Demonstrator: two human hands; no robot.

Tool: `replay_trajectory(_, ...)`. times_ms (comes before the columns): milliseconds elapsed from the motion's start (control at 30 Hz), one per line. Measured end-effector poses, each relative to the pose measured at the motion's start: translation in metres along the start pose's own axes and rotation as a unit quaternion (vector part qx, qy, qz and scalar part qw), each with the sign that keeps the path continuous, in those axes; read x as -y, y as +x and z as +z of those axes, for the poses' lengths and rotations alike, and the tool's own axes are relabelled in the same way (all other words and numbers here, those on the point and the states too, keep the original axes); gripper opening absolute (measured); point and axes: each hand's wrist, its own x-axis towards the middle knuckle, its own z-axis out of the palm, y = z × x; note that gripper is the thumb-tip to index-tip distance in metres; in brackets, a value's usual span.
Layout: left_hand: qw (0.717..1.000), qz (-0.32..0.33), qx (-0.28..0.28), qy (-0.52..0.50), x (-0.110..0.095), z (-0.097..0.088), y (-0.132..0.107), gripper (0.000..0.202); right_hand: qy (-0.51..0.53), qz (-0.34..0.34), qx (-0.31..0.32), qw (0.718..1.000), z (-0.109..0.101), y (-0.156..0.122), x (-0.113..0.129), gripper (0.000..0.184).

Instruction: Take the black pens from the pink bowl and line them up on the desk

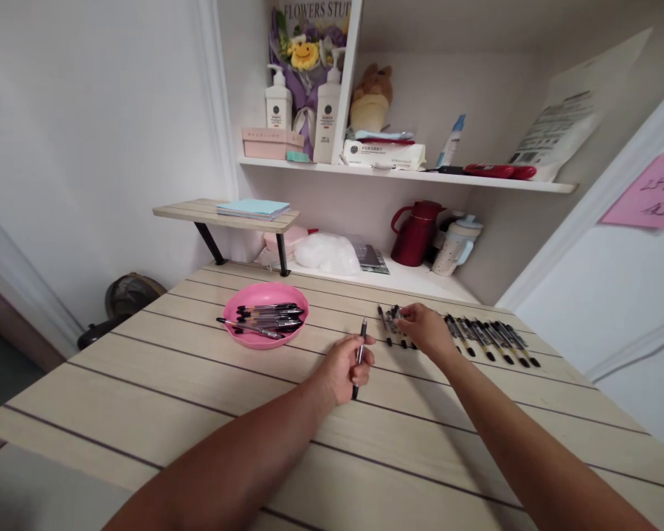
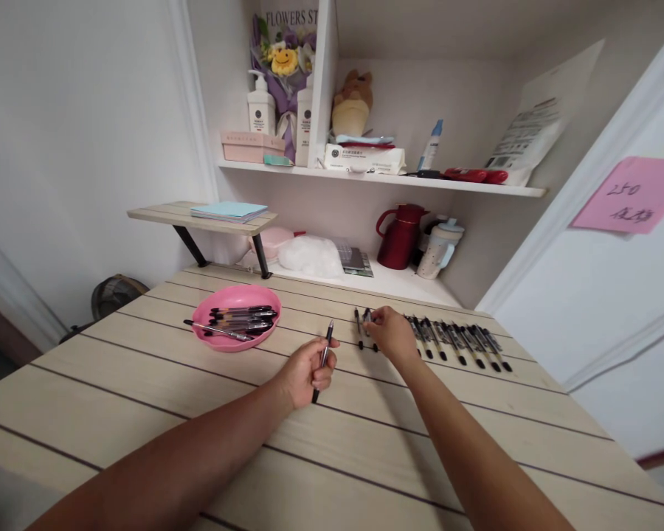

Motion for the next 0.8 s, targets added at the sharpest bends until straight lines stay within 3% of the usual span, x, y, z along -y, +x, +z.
replay_trajectory(67,1.000,0.006,-0.002,0.003,0.000,0.000,0.001,0.024,-0.110,-0.023,0.015,0.994,0.005,0.014,0.013,0.020)
replay_trajectory(133,1.000,0.011,0.001,0.008,0.000,0.000,0.001,0.026,-0.157,-0.027,0.028,0.987,0.015,0.023,0.022,0.019)
replay_trajectory(300,1.000,0.023,0.005,0.011,0.000,0.000,0.002,0.026,-0.197,-0.021,0.044,0.979,0.042,0.034,0.033,0.025)
replay_trajectory(467,1.000,0.023,-0.006,0.010,-0.001,0.003,0.001,0.027,-0.226,-0.014,0.060,0.972,0.054,0.039,0.037,0.029)
replay_trajectory(633,1.000,0.020,-0.005,0.008,-0.001,0.003,0.000,0.027,-0.240,-0.012,0.069,0.968,0.049,0.039,0.039,0.029)
replay_trajectory(800,1.000,0.017,0.004,0.008,0.000,0.000,0.002,0.025,-0.246,-0.011,0.056,0.968,0.026,0.038,0.036,0.029)
